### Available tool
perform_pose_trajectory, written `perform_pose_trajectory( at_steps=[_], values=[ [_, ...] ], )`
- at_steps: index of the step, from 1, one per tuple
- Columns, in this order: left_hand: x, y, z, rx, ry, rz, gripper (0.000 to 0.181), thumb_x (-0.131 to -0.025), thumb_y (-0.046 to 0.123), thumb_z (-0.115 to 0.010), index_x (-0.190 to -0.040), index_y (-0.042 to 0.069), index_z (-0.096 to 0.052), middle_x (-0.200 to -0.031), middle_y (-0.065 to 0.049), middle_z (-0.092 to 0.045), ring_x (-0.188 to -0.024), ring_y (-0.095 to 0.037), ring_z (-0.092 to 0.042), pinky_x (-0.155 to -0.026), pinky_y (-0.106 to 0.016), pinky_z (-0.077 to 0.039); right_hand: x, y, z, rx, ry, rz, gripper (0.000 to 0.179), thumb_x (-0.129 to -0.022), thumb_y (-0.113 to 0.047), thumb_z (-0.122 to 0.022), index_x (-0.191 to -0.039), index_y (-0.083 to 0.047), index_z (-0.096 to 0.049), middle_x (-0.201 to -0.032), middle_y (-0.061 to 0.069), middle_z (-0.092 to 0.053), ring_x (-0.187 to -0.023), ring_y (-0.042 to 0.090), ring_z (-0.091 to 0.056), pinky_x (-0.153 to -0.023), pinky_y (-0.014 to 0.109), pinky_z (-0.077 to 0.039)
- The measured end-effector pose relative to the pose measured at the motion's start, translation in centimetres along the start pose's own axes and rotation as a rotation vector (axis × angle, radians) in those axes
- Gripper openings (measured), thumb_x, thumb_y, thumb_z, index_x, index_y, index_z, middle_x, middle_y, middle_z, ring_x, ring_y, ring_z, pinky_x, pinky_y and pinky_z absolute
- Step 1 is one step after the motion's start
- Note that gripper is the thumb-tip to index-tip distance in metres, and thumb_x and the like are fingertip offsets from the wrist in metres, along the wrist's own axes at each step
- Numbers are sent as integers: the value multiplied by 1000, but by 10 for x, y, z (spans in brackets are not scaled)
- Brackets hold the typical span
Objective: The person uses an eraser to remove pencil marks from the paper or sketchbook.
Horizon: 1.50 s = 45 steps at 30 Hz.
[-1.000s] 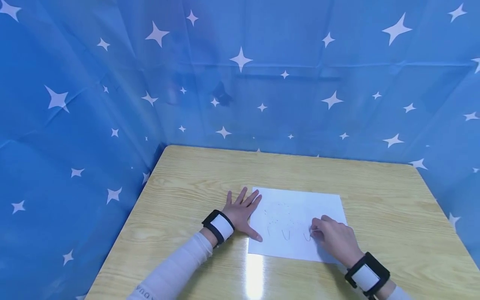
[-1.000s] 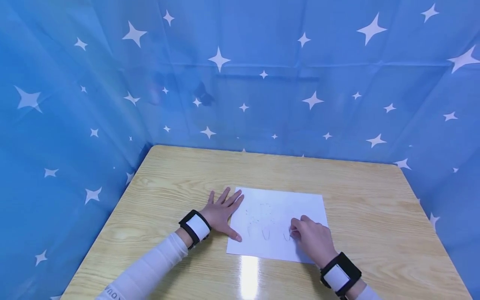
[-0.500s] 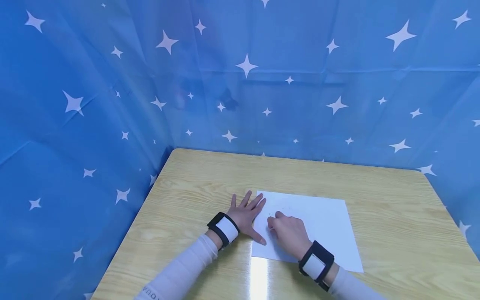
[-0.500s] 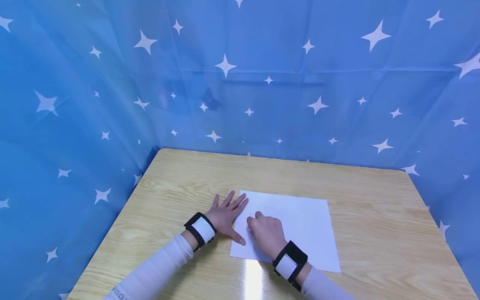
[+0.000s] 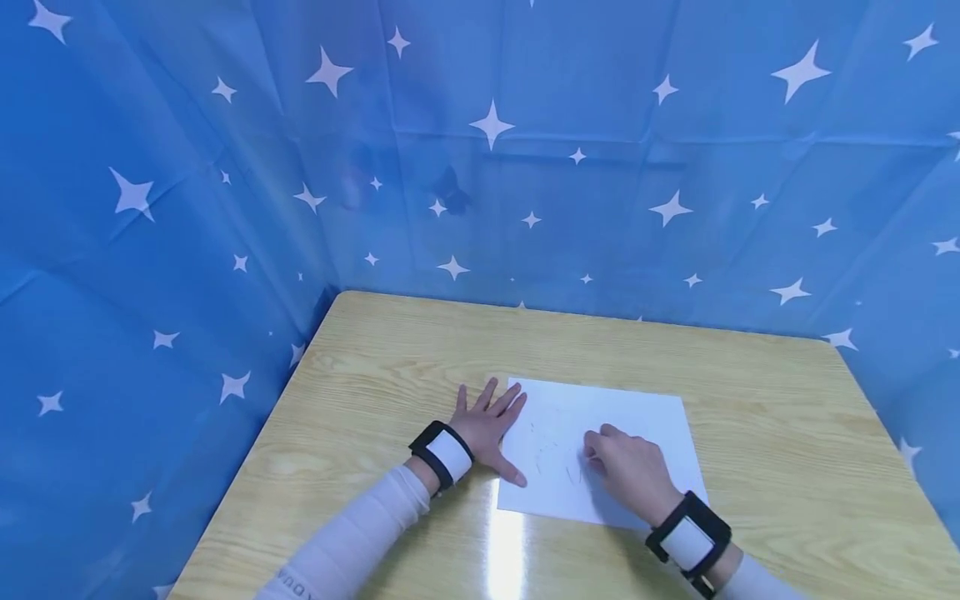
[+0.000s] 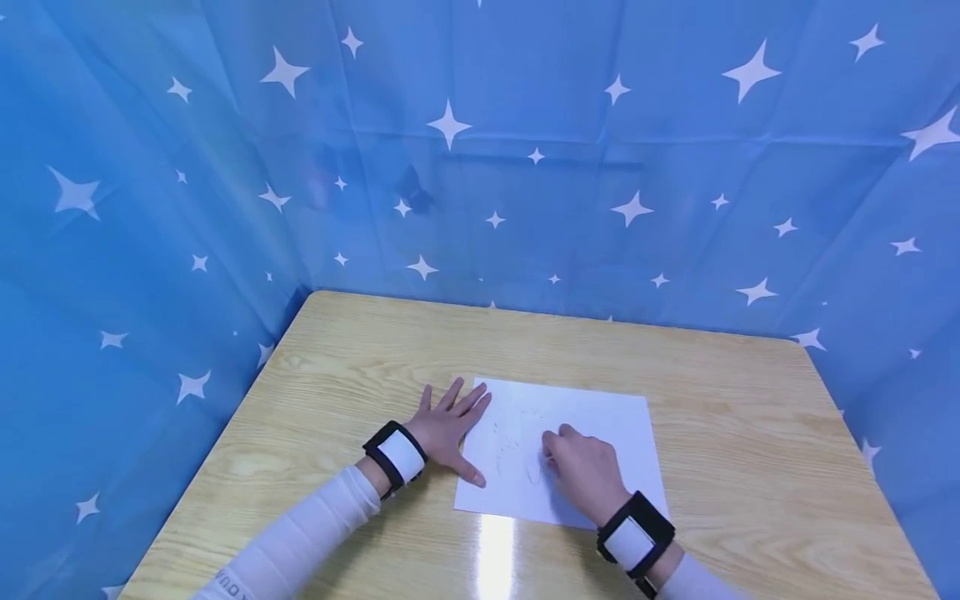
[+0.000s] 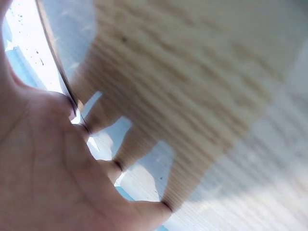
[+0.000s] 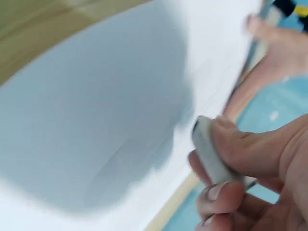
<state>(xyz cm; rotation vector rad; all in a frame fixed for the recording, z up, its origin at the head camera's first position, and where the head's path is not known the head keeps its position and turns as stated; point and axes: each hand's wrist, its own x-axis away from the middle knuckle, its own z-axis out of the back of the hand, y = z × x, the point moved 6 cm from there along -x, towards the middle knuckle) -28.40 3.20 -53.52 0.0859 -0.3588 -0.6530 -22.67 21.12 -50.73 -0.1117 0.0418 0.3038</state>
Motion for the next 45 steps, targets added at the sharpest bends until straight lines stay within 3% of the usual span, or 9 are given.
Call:
perform_pose_trajectory(
  at_steps=[4,7,15,20,27,31,34,41,45],
  values=[
    [-5,6,-5,-4,1,2,130,-57,81,-65,-156,19,-7,-163,2,1,-143,-33,6,-109,-73,-5,-18,-45,-11,-51,30,151,10,-75,-15,-79,-80,-18,-71,-69,-4,-59,-48,6,-43,-42,23,-40],
    [-9,10,-6,-25,-3,6,130,-57,82,-64,-156,21,-6,-163,4,1,-143,-32,7,-110,-72,-6,-21,-54,-18,-23,29,161,9,-76,-17,-78,-81,-19,-71,-69,-4,-58,-47,6,-41,-41,23,-38],
    [-1,2,-2,-29,14,2,132,-56,83,-64,-156,18,-7,-163,1,1,-143,-33,6,-110,-73,-6,15,15,-8,30,-47,-55,7,-79,-17,-76,-80,-21,-71,-65,-4,-54,-47,9,-40,-42,25,-35],
    [5,-3,0,-3,4,9,132,-56,82,-65,-156,18,-6,-163,1,2,-143,-34,8,-109,-74,-3,29,40,-1,4,-51,-97,15,-76,-12,-78,-75,-21,-67,-64,-5,-54,-50,9,-43,-43,25,-36],
    [-1,5,-4,-3,2,-9,131,-57,82,-65,-156,18,-7,-163,1,0,-143,-34,6,-109,-74,-5,-5,-29,-4,-116,22,80,10,-76,-14,-77,-79,-19,-69,-72,-6,-60,-55,8,-51,-47,27,-45],
    [-7,11,-5,-11,-5,-17,130,-58,81,-65,-156,20,-7,-163,3,1,-143,-33,7,-110,-72,-5,-17,-54,-18,-92,37,143,7,-78,-18,-77,-81,-21,-71,-73,-6,-60,-51,4,-47,-43,23,-42],
    [-12,12,-7,-27,1,-15,131,-56,83,-64,-156,22,-6,-163,5,2,-144,-31,7,-111,-71,-4,-12,-40,-19,-59,39,91,7,-78,-18,-76,-79,-22,-71,-71,-5,-60,-50,5,-46,-42,24,-41],
    [-10,5,-7,-2,-4,-17,134,-56,83,-64,-156,20,-2,-163,3,6,-143,-31,12,-110,-72,1,31,44,-4,-4,5,-119,16,-77,-16,-78,-71,-21,-65,-61,-4,-50,-47,11,-40,-38,27,-32],
    [-1,2,-1,8,-13,-9,132,-58,81,-66,-156,18,-4,-163,1,4,-143,-34,10,-109,-74,-1,32,54,0,-33,-33,-123,13,-76,-11,-78,-76,-18,-67,-64,-3,-55,-50,11,-43,-41,27,-35]
  ],
)
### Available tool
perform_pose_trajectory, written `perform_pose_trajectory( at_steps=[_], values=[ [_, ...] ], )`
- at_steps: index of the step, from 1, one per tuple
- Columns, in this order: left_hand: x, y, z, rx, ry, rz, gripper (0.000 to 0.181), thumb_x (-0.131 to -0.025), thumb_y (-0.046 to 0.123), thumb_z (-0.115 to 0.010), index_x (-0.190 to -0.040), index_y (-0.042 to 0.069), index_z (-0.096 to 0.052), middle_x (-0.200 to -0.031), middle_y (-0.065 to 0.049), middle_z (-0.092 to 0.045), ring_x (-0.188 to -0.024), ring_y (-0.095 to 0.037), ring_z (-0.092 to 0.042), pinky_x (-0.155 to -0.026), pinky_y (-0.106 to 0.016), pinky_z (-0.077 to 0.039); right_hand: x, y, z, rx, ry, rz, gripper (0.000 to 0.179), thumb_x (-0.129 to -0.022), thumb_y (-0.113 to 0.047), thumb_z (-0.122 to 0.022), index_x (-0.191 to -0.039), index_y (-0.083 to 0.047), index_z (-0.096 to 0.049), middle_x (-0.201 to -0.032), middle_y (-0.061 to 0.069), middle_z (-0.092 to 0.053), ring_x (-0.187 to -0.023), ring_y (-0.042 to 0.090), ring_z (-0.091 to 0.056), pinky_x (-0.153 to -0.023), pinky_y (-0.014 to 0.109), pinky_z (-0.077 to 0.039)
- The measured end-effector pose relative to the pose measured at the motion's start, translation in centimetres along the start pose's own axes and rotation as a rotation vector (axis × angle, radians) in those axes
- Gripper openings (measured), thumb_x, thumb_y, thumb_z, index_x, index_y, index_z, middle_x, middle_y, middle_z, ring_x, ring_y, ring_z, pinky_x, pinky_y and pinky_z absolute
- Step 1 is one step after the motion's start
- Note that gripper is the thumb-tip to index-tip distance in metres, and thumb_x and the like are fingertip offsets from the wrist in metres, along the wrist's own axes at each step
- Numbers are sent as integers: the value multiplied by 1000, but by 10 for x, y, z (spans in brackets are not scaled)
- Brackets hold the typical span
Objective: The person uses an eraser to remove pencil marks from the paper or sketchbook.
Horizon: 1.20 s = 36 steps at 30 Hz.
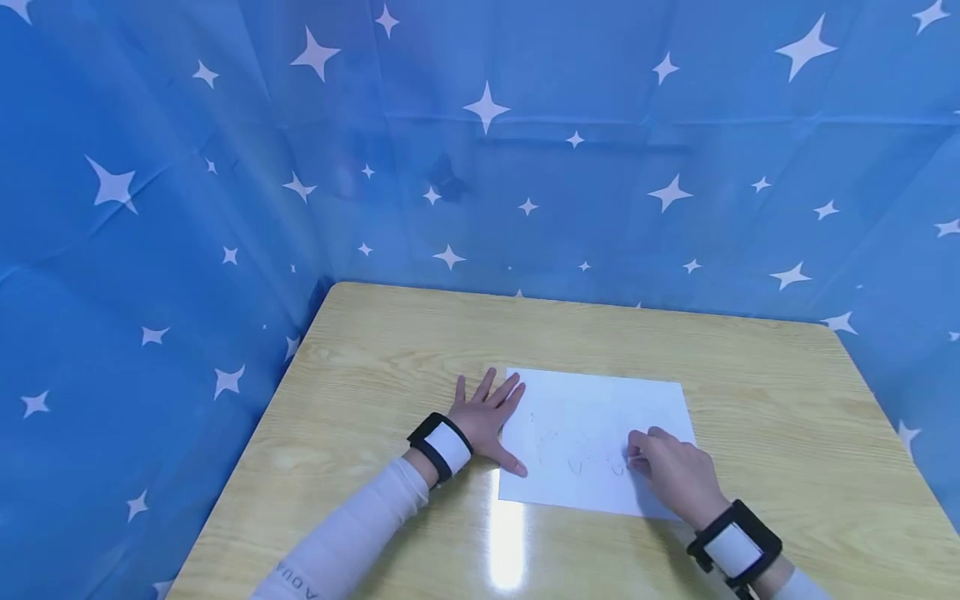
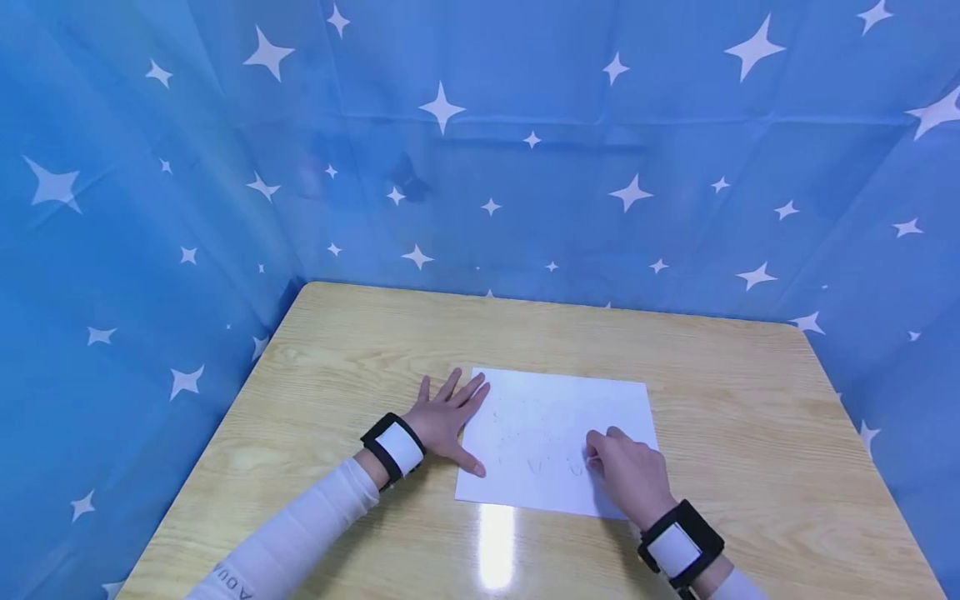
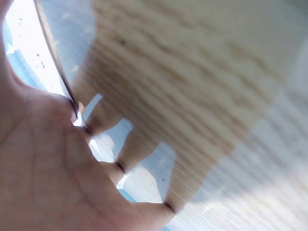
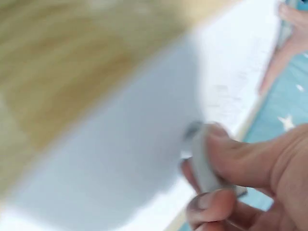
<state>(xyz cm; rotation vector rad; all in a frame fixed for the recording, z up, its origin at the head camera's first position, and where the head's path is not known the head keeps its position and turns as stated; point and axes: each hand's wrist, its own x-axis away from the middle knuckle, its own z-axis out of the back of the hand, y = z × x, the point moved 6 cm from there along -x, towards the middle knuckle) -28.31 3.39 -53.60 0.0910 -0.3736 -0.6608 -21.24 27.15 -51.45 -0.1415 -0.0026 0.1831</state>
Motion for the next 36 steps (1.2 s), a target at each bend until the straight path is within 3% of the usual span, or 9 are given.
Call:
perform_pose_trajectory(
  at_steps=[3,6,10,13,19,22,25,32,36],
  values=[
    [3,-1,2,-3,-2,2,131,-58,81,-65,-156,17,-6,-163,0,2,-143,-35,9,-109,-75,-2,-16,-27,1,-56,11,33,14,-74,-10,-80,-77,-18,-69,-68,-3,-60,-56,11,-51,-45,29,-43],
    [2,1,3,-22,7,15,130,-58,81,-65,-156,17,-7,-163,1,0,-143,-34,6,-109,-74,-5,-35,-70,-2,-122,40,115,13,-74,-12,-80,-78,-18,-70,-71,-4,-62,-60,11,-56,-48,31,-48],
    [-6,8,-2,-34,10,9,129,-59,82,-63,-156,19,-7,-163,2,1,-143,-34,6,-110,-73,-7,-43,-103,-15,-93,55,204,9,-76,-16,-79,-78,-19,-70,-70,-4,-60,-53,7,-49,-46,27,-46],
    [-10,10,-3,-28,12,3,129,-59,83,-63,-156,20,-6,-163,2,3,-143,-33,7,-110,-73,-5,-39,-93,-17,-30,63,187,7,-78,-18,-77,-78,-20,-71,-69,-3,-59,-48,6,-44,-43,25,-42],
    [-9,-2,-9,-18,10,13,132,-56,84,-62,-156,21,-4,-163,3,4,-143,-32,11,-109,-73,-1,-11,-26,-6,16,38,46,10,-79,-15,-76,-77,-20,-68,-65,-3,-54,-47,9,-41,-39,25,-34],
    [-3,-7,-5,-3,2,20,133,-57,82,-65,-156,19,-4,-163,2,4,-143,-33,11,-109,-74,0,-4,-7,-4,2,20,15,11,-79,-12,-76,-77,-19,-67,-64,-3,-53,-48,9,-40,-39,25,-33],
    [5,-10,1,-1,2,27,132,-57,81,-66,-156,17,-7,-163,0,1,-143,-34,9,-109,-74,-2,-12,-18,-3,-41,25,33,11,-78,-11,-77,-78,-18,-69,-66,-3,-57,-51,9,-44,-42,26,-37],
    [4,-5,1,-47,20,34,129,-58,82,-63,-156,18,-9,-163,1,-1,-143,-34,5,-109,-73,-8,-40,-104,-14,-89,84,210,10,-77,-16,-78,-78,-21,-70,-70,-6,-58,-52,6,-47,-46,26,-44],
    [2,-1,1,-48,11,40,129,-58,82,-64,-156,19,-8,-163,2,1,-143,-33,6,-110,-72,-7,-40,-106,-21,-31,67,248,6,-79,-19,-76,-81,-21,-71,-70,-5,-57,-48,5,-41,-44,24,-40]
  ],
)
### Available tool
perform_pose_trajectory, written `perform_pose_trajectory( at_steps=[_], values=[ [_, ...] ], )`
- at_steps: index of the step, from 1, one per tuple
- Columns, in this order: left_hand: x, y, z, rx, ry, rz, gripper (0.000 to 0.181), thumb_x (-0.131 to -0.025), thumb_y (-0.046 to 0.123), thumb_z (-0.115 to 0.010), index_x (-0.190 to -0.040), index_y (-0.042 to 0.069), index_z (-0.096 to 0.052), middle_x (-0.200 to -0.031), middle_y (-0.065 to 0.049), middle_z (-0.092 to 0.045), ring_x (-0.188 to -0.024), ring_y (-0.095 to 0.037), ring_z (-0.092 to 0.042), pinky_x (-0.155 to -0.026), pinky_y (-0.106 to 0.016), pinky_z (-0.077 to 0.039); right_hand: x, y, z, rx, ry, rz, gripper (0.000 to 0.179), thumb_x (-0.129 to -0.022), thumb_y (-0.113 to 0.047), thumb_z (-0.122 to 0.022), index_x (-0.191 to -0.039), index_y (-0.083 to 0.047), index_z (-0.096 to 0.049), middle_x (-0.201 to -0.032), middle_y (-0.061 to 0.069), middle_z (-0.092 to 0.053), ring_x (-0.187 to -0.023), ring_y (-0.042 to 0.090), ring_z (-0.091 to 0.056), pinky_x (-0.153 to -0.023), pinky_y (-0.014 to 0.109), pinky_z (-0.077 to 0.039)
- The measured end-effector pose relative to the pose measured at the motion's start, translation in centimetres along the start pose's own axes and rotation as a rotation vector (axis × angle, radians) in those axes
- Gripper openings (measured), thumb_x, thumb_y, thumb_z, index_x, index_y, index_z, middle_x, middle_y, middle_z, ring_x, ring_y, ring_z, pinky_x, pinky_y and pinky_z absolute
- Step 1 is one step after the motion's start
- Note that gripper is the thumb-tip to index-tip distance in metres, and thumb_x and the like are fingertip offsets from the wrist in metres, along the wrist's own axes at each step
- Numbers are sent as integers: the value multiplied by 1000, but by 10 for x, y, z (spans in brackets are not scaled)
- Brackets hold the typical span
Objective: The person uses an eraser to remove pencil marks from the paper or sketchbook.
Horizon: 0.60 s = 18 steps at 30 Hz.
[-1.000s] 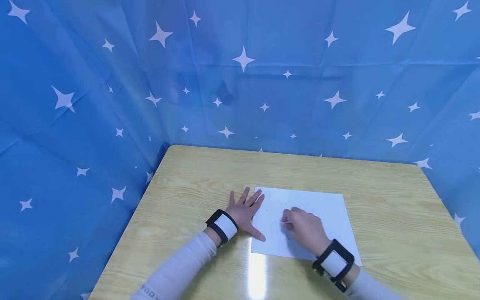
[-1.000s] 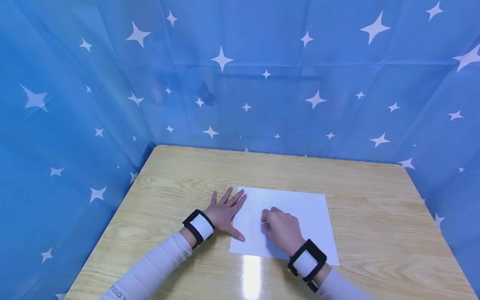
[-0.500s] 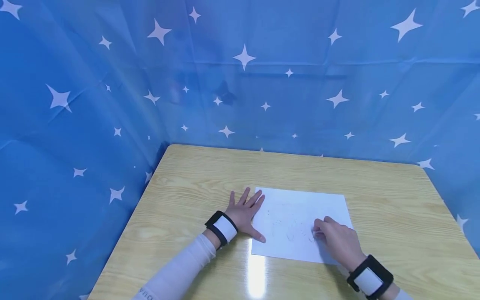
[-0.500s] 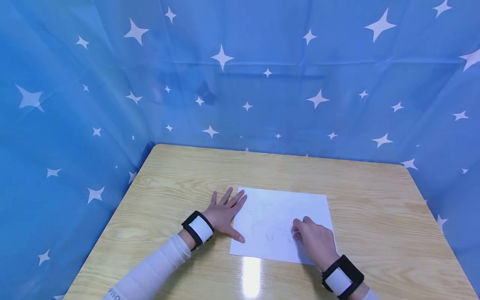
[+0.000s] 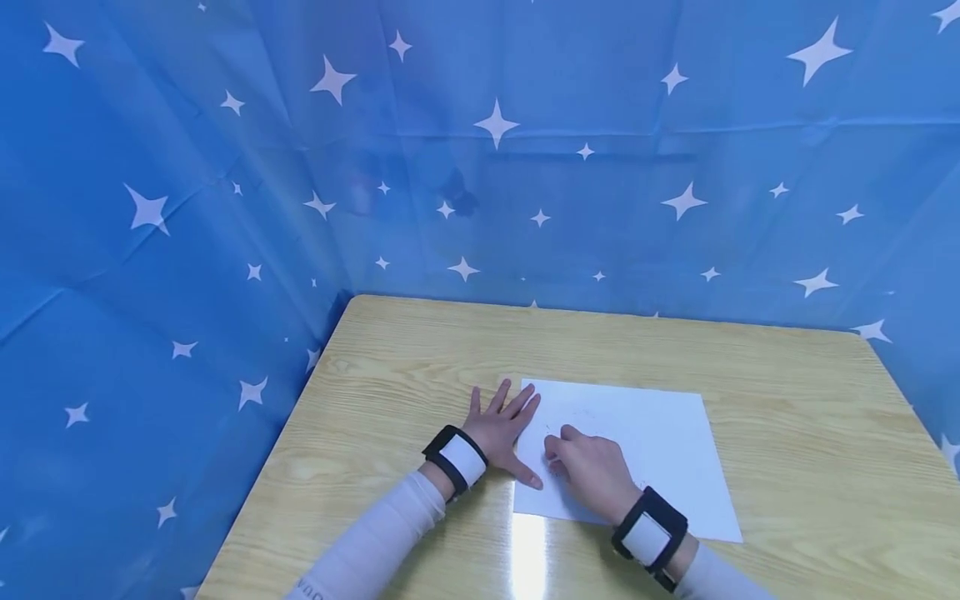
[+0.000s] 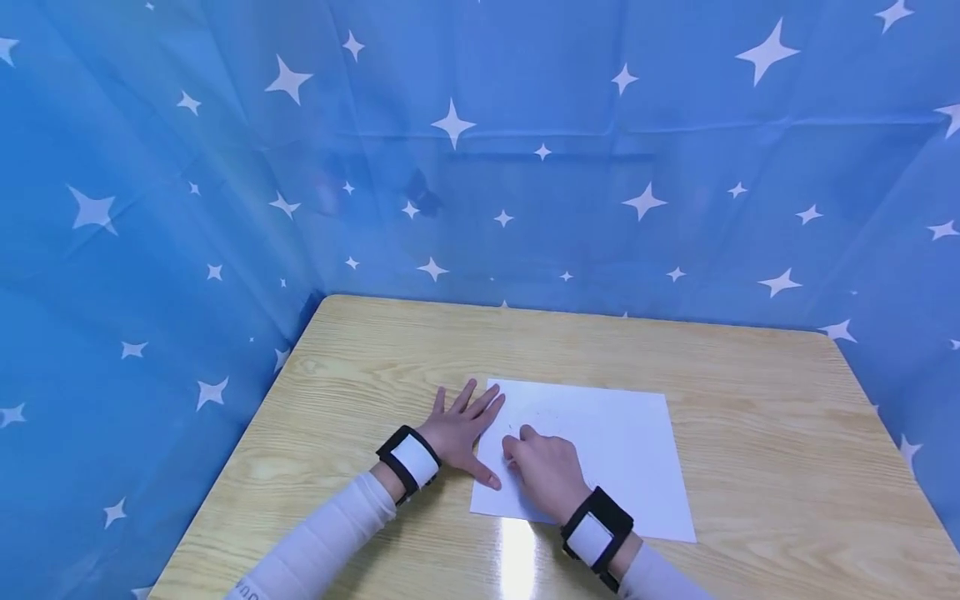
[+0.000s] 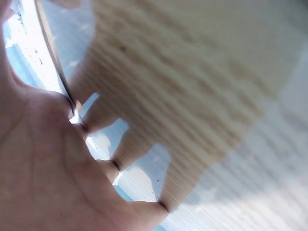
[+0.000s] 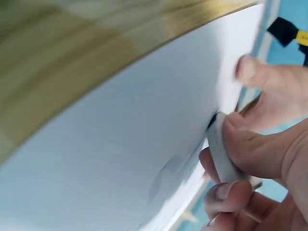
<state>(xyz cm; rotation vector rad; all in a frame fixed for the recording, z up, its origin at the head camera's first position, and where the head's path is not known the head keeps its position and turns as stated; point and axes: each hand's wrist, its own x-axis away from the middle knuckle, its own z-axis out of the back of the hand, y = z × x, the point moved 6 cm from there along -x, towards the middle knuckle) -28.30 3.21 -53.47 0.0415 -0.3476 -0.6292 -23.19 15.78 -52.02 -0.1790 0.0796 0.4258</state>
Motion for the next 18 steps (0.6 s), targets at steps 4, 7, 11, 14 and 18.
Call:
perform_pose_trajectory(
  at_steps=[4,7,11,14,18],
  values=[
    [-2,3,1,10,5,-18,131,-57,82,-64,-156,19,-7,-163,2,2,-143,-32,7,-110,-72,-5,25,35,9,30,-25,-88,7,-78,-18,-77,-79,-23,-71,-66,-7,-55,-48,6,-40,-43,24,-37],
    [-3,1,2,3,10,-22,132,-57,83,-64,-156,20,-5,-163,2,3,-143,-33,8,-110,-73,-4,47,64,20,32,-8,-152,13,-77,-16,-78,-74,-23,-68,-63,-8,-51,-47,6,-39,-41,24,-33],
    [0,-4,3,7,1,-13,133,-56,83,-64,-156,20,-3,-163,3,4,-143,-33,10,-110,-73,-2,60,79,28,12,-1,-176,19,-76,-12,-79,-70,-23,-64,-62,-8,-51,-48,7,-39,-39,24,-32],
    [1,-4,2,21,-4,-15,133,-56,82,-65,-156,19,-4,-163,1,2,-143,-34,9,-109,-73,-2,48,63,27,-20,-11,-164,19,-74,-12,-80,-70,-22,-64,-64,-9,-54,-51,6,-45,-42,25,-38],
    [-2,1,-2,25,5,-21,131,-57,82,-64,-156,18,-7,-163,1,0,-143,-34,6,-109,-74,-5,18,19,19,-52,3,-49,13,-75,-14,-78,-75,-21,-67,-68,-8,-57,-52,6,-48,-45,25,-42]
  ],
)
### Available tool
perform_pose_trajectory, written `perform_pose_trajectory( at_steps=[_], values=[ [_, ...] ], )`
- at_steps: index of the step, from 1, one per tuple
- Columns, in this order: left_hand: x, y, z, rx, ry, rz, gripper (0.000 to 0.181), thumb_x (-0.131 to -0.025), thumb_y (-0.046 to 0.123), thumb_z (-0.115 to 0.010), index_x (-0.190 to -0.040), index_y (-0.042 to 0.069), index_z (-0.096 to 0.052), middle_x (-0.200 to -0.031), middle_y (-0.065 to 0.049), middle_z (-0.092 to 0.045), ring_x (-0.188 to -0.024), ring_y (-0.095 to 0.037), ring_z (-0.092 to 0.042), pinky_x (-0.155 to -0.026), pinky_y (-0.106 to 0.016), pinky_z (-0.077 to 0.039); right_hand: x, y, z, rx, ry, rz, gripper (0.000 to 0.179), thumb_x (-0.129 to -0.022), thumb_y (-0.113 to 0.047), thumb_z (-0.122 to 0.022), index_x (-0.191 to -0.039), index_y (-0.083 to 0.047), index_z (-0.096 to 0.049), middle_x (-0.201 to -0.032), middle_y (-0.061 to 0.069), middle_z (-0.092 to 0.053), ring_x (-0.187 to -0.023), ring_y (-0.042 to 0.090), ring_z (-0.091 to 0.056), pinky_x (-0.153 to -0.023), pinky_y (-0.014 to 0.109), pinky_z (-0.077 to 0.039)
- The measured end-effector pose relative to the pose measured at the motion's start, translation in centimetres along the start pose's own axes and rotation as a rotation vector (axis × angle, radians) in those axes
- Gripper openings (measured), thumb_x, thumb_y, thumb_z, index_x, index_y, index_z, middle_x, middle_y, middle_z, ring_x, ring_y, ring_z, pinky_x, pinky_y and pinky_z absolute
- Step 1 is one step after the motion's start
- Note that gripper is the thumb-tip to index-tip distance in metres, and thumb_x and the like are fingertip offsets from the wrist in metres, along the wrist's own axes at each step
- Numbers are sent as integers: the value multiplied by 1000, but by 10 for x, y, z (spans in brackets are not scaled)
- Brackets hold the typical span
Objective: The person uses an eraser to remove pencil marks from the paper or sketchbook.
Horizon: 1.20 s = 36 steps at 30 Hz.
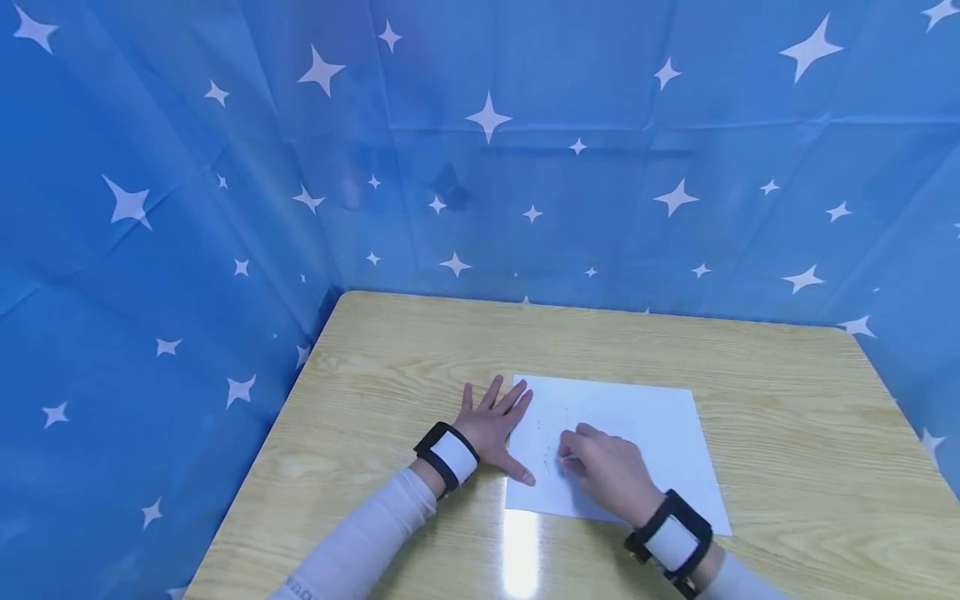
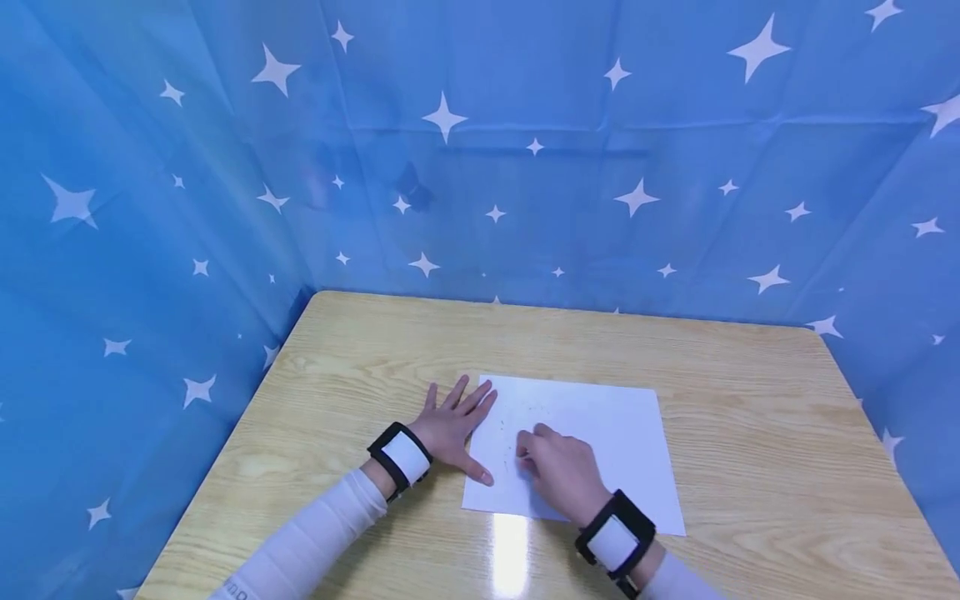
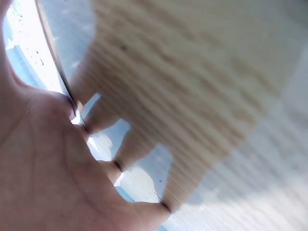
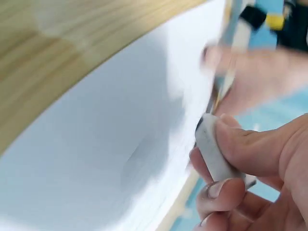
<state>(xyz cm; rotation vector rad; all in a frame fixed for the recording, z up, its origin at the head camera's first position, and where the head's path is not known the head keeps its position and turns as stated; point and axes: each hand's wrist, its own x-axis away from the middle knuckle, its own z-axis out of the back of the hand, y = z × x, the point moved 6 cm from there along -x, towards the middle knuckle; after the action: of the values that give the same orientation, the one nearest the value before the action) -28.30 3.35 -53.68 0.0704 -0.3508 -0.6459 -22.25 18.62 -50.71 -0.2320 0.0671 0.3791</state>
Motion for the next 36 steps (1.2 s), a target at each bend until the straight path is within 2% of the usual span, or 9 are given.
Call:
perform_pose_trajectory(
  at_steps=[3,6,13,17,20,25,28,31,36],
  values=[
    [-1,0,-1,-9,3,5,129,-58,82,-64,-156,19,-8,-163,2,-1,-143,-34,6,-109,-74,-7,-13,-28,-10,72,53,120,9,-76,-18,-78,-79,-20,-69,-69,-5,-59,-47,5,-41,-41,23,-39],
    [-1,-2,0,-26,-1,14,129,-58,83,-63,-156,20,-6,-163,3,1,-143,-33,7,-110,-73,-6,-11,-29,-13,171,104,159,9,-77,-21,-78,-83,-19,-72,-69,-2,-59,-44,5,-34,-39,21,-34],
    [-3,-3,2,-22,-9,16,133,-56,84,-64,-156,21,-3,-163,3,4,-143,-32,9,-110,-73,-4,31,37,4,202,65,-47,8,-77,-16,-78,-78,-18,-70,-61,-3,-48,-41,10,-32,-38,25,-27],
    [-1,-5,2,-10,-15,14,133,-56,83,-65,-156,20,-4,-163,2,3,-143,-33,9,-109,-74,-3,39,50,10,170,17,-105,11,-77,-11,-77,-77,-18,-69,-61,-4,-47,-42,9,-33,-39,24,-26],
    [-3,-3,0,0,-12,7,133,-56,83,-65,-156,19,-5,-163,2,2,-143,-34,8,-109,-74,-4,26,33,10,133,8,-91,13,-76,-10,-78,-76,-19,-69,-64,-5,-52,-44,9,-36,-41,24,-31],
    [-6,2,-7,-2,-14,3,131,-57,83,-63,-156,20,-5,-163,3,3,-143,-33,8,-109,-74,-5,-5,-19,-5,75,11,60,12,-74,-13,-78,-79,-20,-69,-70,-5,-58,-46,6,-39,-42,24,-38],
    [-8,4,-10,-10,-15,-3,130,-58,85,-61,-156,21,-3,-163,3,4,-143,-33,9,-109,-74,-5,-11,-31,-16,94,9,91,9,-75,-17,-78,-80,-19,-71,-70,-4,-59,-45,5,-38,-42,24,-40],
    [-8,2,-9,-21,-14,8,131,-57,85,-61,-156,22,-2,-163,4,6,-143,-32,10,-110,-73,-5,-6,-19,-17,125,3,38,7,-77,-19,-78,-81,-19,-72,-69,-3,-59,-44,7,-38,-42,25,-40],
    [-2,-6,-4,-21,-11,26,134,-55,85,-63,-156,21,-3,-163,4,5,-143,-32,9,-110,-72,-3,22,32,-4,154,-27,-101,10,-77,-13,-78,-78,-20,-71,-64,-4,-52,-44,9,-37,-41,25,-32]
  ],
)
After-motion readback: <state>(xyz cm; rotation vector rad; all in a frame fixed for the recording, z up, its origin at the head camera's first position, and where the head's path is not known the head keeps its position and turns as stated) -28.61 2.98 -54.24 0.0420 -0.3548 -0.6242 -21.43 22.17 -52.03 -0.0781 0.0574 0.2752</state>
